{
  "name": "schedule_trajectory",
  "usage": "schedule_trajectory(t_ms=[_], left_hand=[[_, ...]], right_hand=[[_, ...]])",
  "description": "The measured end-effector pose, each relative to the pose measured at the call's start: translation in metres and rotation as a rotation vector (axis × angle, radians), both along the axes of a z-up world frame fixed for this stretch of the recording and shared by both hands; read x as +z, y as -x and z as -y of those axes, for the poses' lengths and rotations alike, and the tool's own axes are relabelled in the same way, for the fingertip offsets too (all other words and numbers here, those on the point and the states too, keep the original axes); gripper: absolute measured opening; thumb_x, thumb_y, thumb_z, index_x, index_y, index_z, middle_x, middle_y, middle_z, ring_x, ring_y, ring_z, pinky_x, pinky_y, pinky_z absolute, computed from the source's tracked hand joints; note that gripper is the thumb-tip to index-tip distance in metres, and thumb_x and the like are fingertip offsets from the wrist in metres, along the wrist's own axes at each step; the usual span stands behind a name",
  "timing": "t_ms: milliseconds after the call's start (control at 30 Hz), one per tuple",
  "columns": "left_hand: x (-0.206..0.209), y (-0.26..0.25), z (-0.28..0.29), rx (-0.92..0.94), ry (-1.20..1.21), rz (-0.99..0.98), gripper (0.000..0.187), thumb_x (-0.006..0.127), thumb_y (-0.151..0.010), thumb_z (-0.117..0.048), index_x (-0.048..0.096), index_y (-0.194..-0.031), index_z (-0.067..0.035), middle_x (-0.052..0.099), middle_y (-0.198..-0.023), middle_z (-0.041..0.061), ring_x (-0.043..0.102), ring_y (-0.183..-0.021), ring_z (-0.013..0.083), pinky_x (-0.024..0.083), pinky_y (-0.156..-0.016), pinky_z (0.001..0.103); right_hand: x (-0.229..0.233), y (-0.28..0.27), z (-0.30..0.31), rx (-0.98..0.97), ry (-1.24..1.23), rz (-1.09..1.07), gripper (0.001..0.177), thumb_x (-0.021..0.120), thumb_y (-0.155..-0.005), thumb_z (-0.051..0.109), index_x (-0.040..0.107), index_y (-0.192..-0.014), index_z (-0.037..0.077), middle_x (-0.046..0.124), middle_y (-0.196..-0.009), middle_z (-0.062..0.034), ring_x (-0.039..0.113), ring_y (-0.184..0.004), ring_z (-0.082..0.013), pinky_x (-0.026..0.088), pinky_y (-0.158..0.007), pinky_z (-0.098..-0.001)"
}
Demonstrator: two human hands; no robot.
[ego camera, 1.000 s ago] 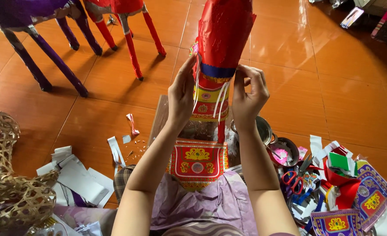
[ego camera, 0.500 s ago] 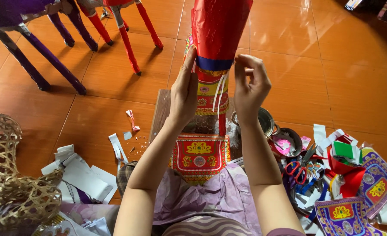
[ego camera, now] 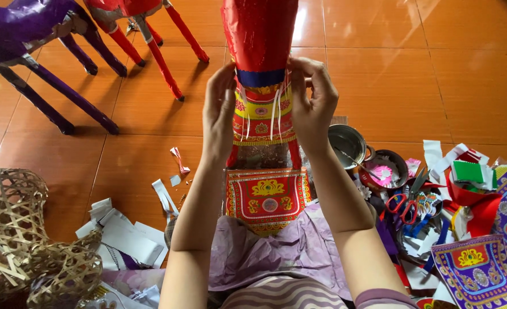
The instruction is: Crafting and decorating a paper horse by applying glue and attaching paper strips
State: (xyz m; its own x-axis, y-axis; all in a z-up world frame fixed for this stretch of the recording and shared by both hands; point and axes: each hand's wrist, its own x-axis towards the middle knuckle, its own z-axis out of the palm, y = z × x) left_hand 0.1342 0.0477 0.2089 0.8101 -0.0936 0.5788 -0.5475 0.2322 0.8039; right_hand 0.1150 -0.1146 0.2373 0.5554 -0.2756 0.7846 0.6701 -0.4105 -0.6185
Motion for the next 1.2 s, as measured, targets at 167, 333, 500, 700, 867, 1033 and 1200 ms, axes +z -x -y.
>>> schedule_trajectory(t_ms=[167,333,500,700,867,1033,1200], left_hand=[[0.029,0.015,-0.003,-0.09,0.088,-0.129,0.038,0.048,-0.111,-0.022,0.046,-0.144,-0.002,0.056,-0.142,0.017,0.055,-0.131,0.0231,0.046,-0.113,0.036],[0.028,0.01,-0.008,-0.002,0.04,-0.106,0.044,0.055,-0.108,-0.035,0.049,-0.142,-0.008,0.058,-0.141,0.013,0.055,-0.134,0.0264,0.043,-0.122,0.051],[-0.027,0.038,-0.049,0.076,0.14,-0.265,0.027,0.046,-0.108,0.001,0.053,-0.134,-0.005,0.052,-0.147,0.017,0.055,-0.136,0.0242,0.05,-0.118,0.036],[-0.154,0.098,-0.082,0.165,-0.073,-0.711,0.026,0.051,-0.107,-0.011,0.058,-0.129,0.001,0.064,-0.12,0.019,0.066,-0.111,0.0258,0.054,-0.101,0.04],[-0.139,0.129,-0.072,0.089,-0.201,-0.852,0.026,0.048,-0.108,-0.01,0.055,-0.131,0.001,0.064,-0.127,0.019,0.065,-0.117,0.0246,0.052,-0.102,0.036],[-0.149,0.126,-0.077,0.089,-0.22,-0.823,0.02,0.046,-0.11,-0.009,0.056,-0.126,-0.003,0.065,-0.127,0.014,0.068,-0.116,0.0213,0.055,-0.102,0.029],[-0.157,0.121,-0.057,0.035,-0.219,-0.794,0.017,0.049,-0.111,-0.009,0.056,-0.124,-0.001,0.064,-0.126,0.018,0.07,-0.114,0.0242,0.059,-0.1,0.03]], right_hand=[[-0.004,0.007,0.001,-0.051,0.193,0.009,0.057,0.056,-0.102,-0.017,0.052,-0.149,0.015,0.051,-0.149,-0.0077,0.051,-0.138,-0.0246,0.05,-0.114,-0.0343],[-0.026,0.017,0.036,0.29,-0.176,0.041,0.034,0.058,-0.108,0.008,0.066,-0.134,0.028,0.043,-0.163,-0.0021,0.044,-0.154,-0.0227,0.043,-0.132,-0.0437],[-0.133,0.031,0.133,0.45,-0.637,-0.174,0.045,0.05,-0.104,-0.01,0.062,-0.141,0.013,0.066,-0.129,-0.0087,0.059,-0.113,-0.0201,0.047,-0.084,-0.0298],[-0.441,0.068,0.168,-0.155,0.064,-1.194,0.05,0.056,-0.096,0.011,0.057,-0.145,0.021,0.07,-0.06,-0.0022,0.069,-0.05,-0.0156,0.054,-0.039,-0.0252],[-0.392,0.074,0.133,-0.269,0.465,-1.602,0.075,0.047,-0.104,0.013,0.004,-0.164,0.016,0.073,-0.104,-0.0305,0.074,-0.101,-0.0432,0.055,-0.081,-0.0607],[-0.375,0.083,0.122,-0.234,0.443,-1.658,0.073,0.04,-0.102,0.006,-0.002,-0.163,0.008,0.072,-0.11,-0.0309,0.073,-0.107,-0.0437,0.051,-0.093,-0.0644],[-0.371,0.091,0.126,-0.191,0.463,-1.638,0.073,0.038,-0.103,0.009,-0.002,-0.164,0.016,0.072,-0.112,-0.028,0.071,-0.11,-0.0438,0.052,-0.094,-0.0617]])
